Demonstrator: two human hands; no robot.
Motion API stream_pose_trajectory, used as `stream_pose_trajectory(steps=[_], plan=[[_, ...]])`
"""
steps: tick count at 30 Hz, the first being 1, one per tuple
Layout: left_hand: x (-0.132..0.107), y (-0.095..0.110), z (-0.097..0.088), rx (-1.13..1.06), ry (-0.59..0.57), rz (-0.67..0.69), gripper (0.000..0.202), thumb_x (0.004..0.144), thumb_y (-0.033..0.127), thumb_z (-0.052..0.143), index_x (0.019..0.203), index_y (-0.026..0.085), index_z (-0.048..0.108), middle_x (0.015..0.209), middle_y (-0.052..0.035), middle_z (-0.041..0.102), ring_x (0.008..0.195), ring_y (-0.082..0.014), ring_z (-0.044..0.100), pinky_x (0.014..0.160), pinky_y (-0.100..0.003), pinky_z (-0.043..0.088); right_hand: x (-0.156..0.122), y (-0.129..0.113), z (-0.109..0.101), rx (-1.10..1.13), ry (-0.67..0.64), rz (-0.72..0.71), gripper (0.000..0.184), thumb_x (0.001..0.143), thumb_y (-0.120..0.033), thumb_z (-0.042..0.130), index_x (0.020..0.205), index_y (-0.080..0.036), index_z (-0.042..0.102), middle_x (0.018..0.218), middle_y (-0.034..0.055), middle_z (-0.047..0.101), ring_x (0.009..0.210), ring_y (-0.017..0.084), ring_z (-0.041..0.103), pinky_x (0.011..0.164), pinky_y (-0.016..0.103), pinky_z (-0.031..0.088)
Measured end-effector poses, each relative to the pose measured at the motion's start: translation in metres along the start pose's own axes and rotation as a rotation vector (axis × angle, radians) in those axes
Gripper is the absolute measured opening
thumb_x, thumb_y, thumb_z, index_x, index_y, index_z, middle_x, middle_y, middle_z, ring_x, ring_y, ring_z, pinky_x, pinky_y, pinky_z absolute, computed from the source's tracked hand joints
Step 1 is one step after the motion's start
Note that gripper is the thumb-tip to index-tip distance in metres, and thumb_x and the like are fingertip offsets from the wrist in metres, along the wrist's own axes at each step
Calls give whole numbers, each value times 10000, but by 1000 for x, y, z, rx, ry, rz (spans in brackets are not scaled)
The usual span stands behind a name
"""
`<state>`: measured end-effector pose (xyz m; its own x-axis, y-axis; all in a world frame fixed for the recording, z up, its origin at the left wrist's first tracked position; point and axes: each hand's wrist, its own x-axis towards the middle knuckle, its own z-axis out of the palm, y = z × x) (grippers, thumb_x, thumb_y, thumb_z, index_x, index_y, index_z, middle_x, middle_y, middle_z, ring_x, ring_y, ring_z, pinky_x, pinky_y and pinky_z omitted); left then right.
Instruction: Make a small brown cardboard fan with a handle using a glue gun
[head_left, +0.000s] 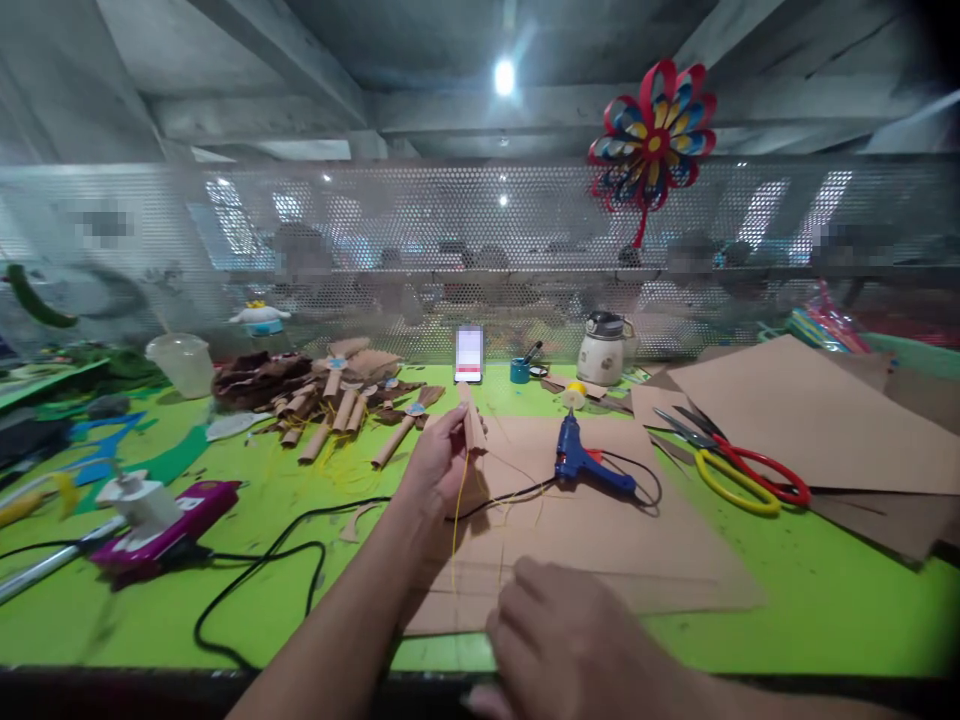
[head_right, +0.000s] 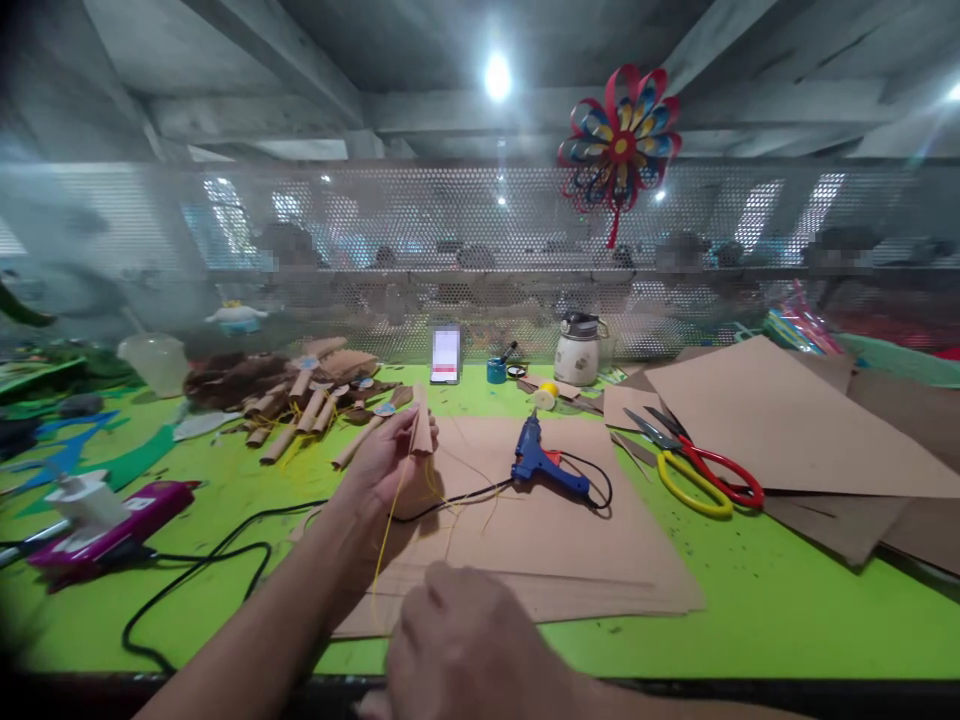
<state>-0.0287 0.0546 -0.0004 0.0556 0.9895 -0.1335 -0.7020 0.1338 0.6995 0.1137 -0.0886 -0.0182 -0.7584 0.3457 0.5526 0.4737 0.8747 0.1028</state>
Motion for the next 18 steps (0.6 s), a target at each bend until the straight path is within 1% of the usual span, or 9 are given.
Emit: stream_pose_trajectory(steps=[2, 3, 4, 6, 7, 9, 11, 14, 18], plan=[[-2, 5, 0, 0, -27, 25, 150, 852, 136, 513, 737, 98, 600, 579, -42, 609, 489, -102, 559, 448, -185, 454, -4, 23, -22, 138, 3, 234, 143, 864, -234, 544, 795, -141, 627, 730, 66, 617, 685, 179, 541, 573, 292, 399], [-3, 8, 0, -9, -45, 50, 132, 850, 141, 517, 756, 100, 600, 595, -44, 612, 505, -107, 569, 454, -188, 460, -7, 38, -30, 198, 44, 328, 140, 882, -220, 519, 828, -151, 628, 787, 68, 628, 720, 171, 552, 609, 283, 416], [-4, 11, -1, -26, -63, 75, 118, 849, 146, 518, 774, 102, 598, 612, -46, 614, 521, -111, 578, 462, -190, 465, -10, 55, -35, 237, 65, 399, 153, 894, -211, 496, 839, -160, 629, 801, 62, 629, 723, 163, 556, 624, 277, 424], [-7, 17, -2, -72, -86, 106, 114, 854, 155, 509, 801, 99, 594, 633, -48, 610, 536, -113, 581, 475, -195, 475, -19, 89, -33, 222, 115, 567, 185, 904, -214, 476, 815, -168, 632, 777, 53, 623, 726, 167, 563, 675, 291, 440], [-7, 20, -3, -101, -92, 110, 121, 857, 159, 502, 807, 96, 592, 638, -50, 607, 538, -111, 578, 483, -197, 479, -25, 104, -27, 185, 97, 606, 182, 898, -213, 475, 826, -174, 637, 805, 62, 627, 764, 183, 566, 713, 309, 443], [-8, 25, -5, -156, -112, 107, 127, 857, 166, 498, 807, 93, 589, 644, -53, 599, 540, -106, 570, 503, -202, 487, -35, 127, -10, 106, -19, 598, 141, 842, -222, 535, 915, -180, 647, 962, 101, 628, 914, 236, 550, 803, 354, 433], [-8, 29, -8, -191, -137, 104, 111, 843, 168, 514, 805, 96, 589, 649, -52, 594, 547, -106, 567, 519, -208, 493, -45, 140, 7, 21, -63, 654, 236, 807, -231, 561, 1026, -169, 627, 1065, 128, 592, 969, 258, 520, 825, 367, 420], [-6, 29, -9, -181, -146, 101, 88, 822, 159, 531, 803, 95, 589, 646, -51, 589, 543, -105, 562, 519, -209, 489, -55, 148, 21, -17, -135, 668, 340, 796, -243, 565, 1122, -146, 583, 1110, 147, 570, 990, 272, 491, 838, 371, 398], [-7, 23, -7, -114, -106, 82, 85, 814, 155, 543, 773, 93, 585, 630, -54, 594, 529, -109, 563, 507, -207, 479, -63, 153, 24, -78, -157, 764, 315, 764, -178, 560, 1075, -133, 585, 1022, 141, 597, 928, 268, 491, 806, 359, 374]])
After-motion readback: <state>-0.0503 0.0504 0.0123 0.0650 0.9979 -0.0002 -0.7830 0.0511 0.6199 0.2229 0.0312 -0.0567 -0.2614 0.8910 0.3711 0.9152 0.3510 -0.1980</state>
